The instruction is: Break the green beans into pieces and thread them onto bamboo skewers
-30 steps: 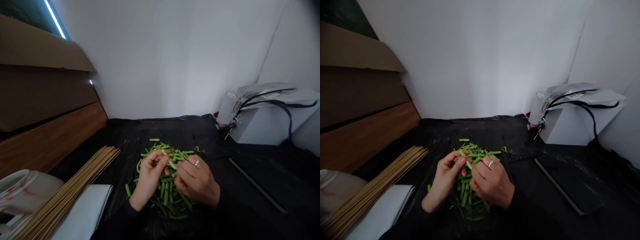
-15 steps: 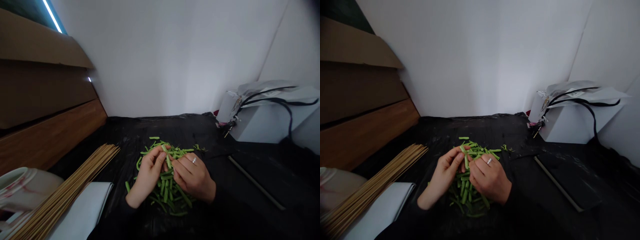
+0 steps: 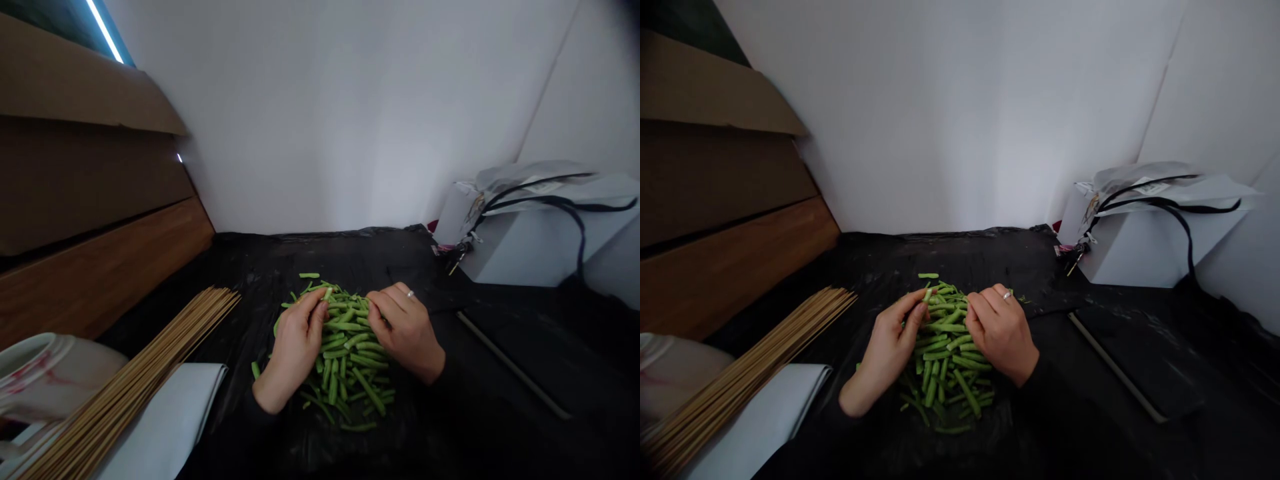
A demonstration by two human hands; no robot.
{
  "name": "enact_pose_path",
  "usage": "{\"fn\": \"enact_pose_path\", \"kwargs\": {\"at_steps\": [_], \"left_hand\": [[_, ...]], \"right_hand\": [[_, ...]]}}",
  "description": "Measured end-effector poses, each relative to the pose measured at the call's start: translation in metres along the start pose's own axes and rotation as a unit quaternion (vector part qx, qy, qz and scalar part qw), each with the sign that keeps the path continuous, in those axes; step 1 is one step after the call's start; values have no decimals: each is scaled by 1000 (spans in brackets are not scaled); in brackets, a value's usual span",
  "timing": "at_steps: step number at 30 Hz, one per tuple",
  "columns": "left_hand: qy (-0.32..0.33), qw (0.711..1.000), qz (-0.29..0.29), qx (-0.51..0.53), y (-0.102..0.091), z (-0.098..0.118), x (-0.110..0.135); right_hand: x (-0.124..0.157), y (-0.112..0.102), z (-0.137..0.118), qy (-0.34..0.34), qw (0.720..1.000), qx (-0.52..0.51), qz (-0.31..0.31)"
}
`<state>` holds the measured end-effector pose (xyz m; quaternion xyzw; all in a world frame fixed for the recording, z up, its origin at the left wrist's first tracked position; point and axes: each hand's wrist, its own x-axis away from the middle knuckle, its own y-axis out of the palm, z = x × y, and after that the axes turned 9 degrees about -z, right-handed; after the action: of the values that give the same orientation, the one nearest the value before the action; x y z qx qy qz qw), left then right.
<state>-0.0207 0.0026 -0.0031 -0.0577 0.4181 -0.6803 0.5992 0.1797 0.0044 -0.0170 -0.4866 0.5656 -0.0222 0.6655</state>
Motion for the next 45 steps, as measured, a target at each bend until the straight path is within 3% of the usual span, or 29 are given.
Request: {"fn": "enact_pose_path", "kwargs": {"at_steps": [11, 21, 25, 28, 31, 36, 45], "left_hand": [[-23, 996, 47, -72, -8, -12, -4], [-44, 990, 32, -128, -8, -16, -3], [-43, 990, 32, -132, -8, -16, -4], [-43, 989, 26, -136, -6, -16, -4], [-34, 990, 23, -137, -5, -17, -4], [-20, 991, 15, -135, -2, -17, -3], [-15, 992, 7, -127, 0, -18, -3]], "right_hand": [[-1, 3, 14, 42, 999, -14, 24], [7, 8, 60, 158, 985, 61, -45], [2, 7, 34, 127, 990, -44, -36], [-2, 8, 5, 87, 984, -138, -65], [-5, 13, -11, 104, 977, -167, -75], [-13, 20, -11, 172, 967, -152, -109], [-29, 27, -8, 183, 950, -110, -230]]}}
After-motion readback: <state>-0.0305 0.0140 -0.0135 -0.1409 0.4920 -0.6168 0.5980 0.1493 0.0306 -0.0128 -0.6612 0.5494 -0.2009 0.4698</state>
